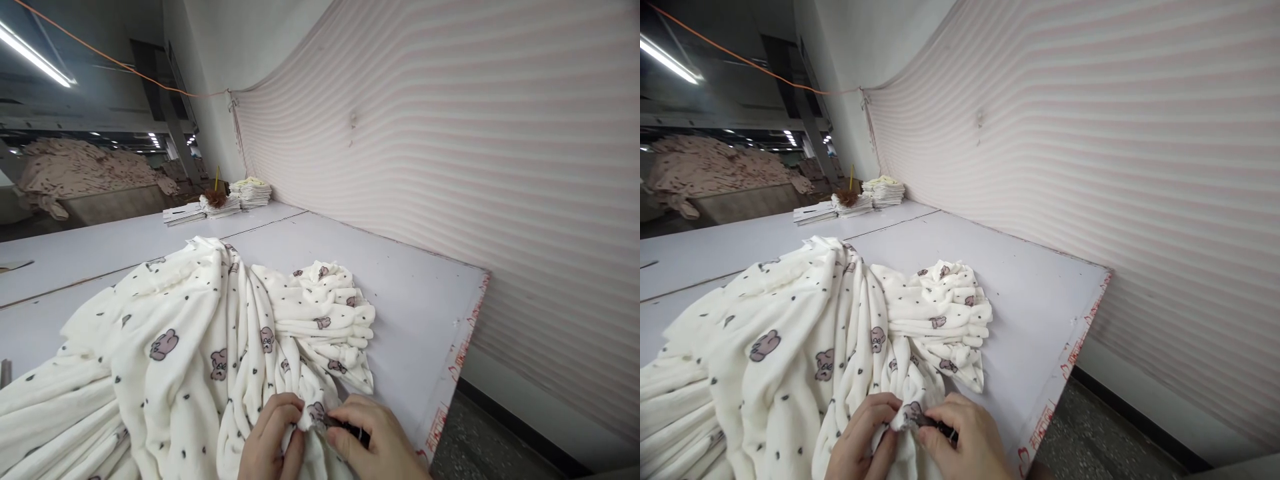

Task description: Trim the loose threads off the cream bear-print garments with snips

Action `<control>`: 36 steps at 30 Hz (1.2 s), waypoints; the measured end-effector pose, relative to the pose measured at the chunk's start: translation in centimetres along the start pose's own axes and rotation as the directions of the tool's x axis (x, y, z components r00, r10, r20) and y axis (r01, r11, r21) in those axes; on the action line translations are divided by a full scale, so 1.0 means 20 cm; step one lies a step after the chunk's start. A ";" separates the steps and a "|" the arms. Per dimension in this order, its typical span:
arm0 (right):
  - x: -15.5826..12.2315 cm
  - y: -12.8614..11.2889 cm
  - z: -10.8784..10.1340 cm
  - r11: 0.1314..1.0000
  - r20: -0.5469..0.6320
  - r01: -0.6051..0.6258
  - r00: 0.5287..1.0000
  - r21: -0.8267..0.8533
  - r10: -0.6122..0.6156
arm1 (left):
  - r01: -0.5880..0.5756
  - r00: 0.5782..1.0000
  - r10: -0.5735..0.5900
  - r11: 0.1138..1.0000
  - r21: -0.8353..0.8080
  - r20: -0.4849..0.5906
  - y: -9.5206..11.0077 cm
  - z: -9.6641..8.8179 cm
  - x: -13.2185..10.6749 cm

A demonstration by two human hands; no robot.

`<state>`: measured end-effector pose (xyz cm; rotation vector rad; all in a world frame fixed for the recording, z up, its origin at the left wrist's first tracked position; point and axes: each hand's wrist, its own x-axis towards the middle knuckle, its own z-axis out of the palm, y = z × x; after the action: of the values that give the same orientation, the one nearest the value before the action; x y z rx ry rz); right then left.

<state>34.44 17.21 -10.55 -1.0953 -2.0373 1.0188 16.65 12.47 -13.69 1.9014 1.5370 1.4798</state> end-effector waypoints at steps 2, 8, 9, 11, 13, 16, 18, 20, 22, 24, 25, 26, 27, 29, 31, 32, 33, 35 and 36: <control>0.01 0.00 -0.01 1.000 0.020 -0.010 1.000 0.004 0.010 | 0.001 1.000 -0.001 1.000 0.007 -0.001 -0.01 0.00 0.00; -0.01 0.02 0.01 0.997 -0.019 -0.082 0.996 0.002 0.082 | 0.009 1.000 -0.009 1.000 -0.003 -0.011 -0.02 0.00 -0.01; -0.02 0.03 0.02 0.996 -0.049 -0.089 0.995 0.011 0.089 | 0.022 1.000 -0.022 1.000 -0.012 -0.011 -0.01 0.00 -0.01; -0.02 0.05 0.05 0.997 -0.104 -0.077 0.991 0.022 0.079 | 0.082 0.997 -0.082 0.996 -0.038 0.006 -0.01 0.00 0.00; -0.01 0.07 0.08 1.000 -0.157 -0.027 0.987 -0.012 0.025 | 0.203 0.977 -0.198 0.977 -0.070 0.072 0.00 -0.01 0.02; 0.04 0.09 0.11 1.000 -0.256 0.011 0.966 -0.028 -0.018 | 0.421 0.892 -0.387 0.899 -0.121 0.232 0.00 -0.03 0.06; 0.06 0.09 0.12 0.998 -0.303 0.051 0.952 0.044 -0.035 | 0.528 0.832 -0.467 0.833 -0.165 0.300 -0.02 -0.04 0.09; 0.07 0.09 0.15 0.982 -0.311 0.165 0.942 0.089 -0.130 | 0.592 0.793 -0.512 0.775 -0.221 0.331 -0.05 -0.05 0.11; 0.07 0.09 0.17 0.959 -0.315 0.277 0.917 0.061 -0.245 | 0.598 0.791 -0.497 0.751 -0.280 0.355 -0.07 -0.05 0.11; 0.07 0.09 0.19 0.950 -0.292 0.313 0.908 0.001 -0.299 | 0.575 0.806 -0.452 0.751 -0.324 0.382 -0.08 -0.06 0.11; 0.07 0.09 0.20 0.951 -0.272 0.307 0.914 -0.024 -0.302 | 0.568 0.808 -0.434 0.753 -0.333 0.398 -0.08 -0.06 0.10; 0.07 0.10 0.21 0.955 -0.250 0.293 0.923 -0.036 -0.292 | 0.566 0.808 -0.425 0.754 -0.335 0.409 -0.08 -0.06 0.10; 0.08 0.10 0.22 0.962 -0.229 0.272 0.934 -0.039 -0.274 | 0.563 0.809 -0.422 0.755 -0.336 0.408 -0.07 -0.06 0.10; 0.10 0.09 0.22 0.977 -0.220 0.214 0.952 -0.016 -0.212 | 0.554 0.818 -0.427 0.764 -0.332 0.385 -0.05 -0.06 0.10; 0.12 0.08 0.23 0.987 -0.230 0.156 0.963 0.041 -0.143 | 0.544 0.827 -0.434 0.779 -0.312 0.358 -0.04 -0.06 0.11; 0.13 0.07 0.23 0.988 -0.228 0.134 0.967 0.077 -0.113 | 0.544 0.827 -0.443 0.786 -0.294 0.346 -0.03 -0.06 0.12; 0.13 0.06 0.23 0.987 -0.227 0.113 0.970 0.114 -0.085 | 0.552 0.821 -0.459 0.788 -0.273 0.339 -0.02 -0.06 0.12; 0.14 0.06 0.23 0.981 -0.210 0.070 0.977 0.181 -0.031 | 0.567 0.812 -0.483 0.786 -0.245 0.328 -0.02 -0.06 0.13; 0.13 0.06 0.23 0.977 -0.202 0.054 0.979 0.207 -0.011 | 0.571 0.811 -0.491 0.783 -0.246 0.317 -0.02 -0.05 0.13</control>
<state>30.12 18.37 -13.47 -1.0052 -1.7386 1.0381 15.27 14.49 -12.13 1.2439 1.4409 1.1142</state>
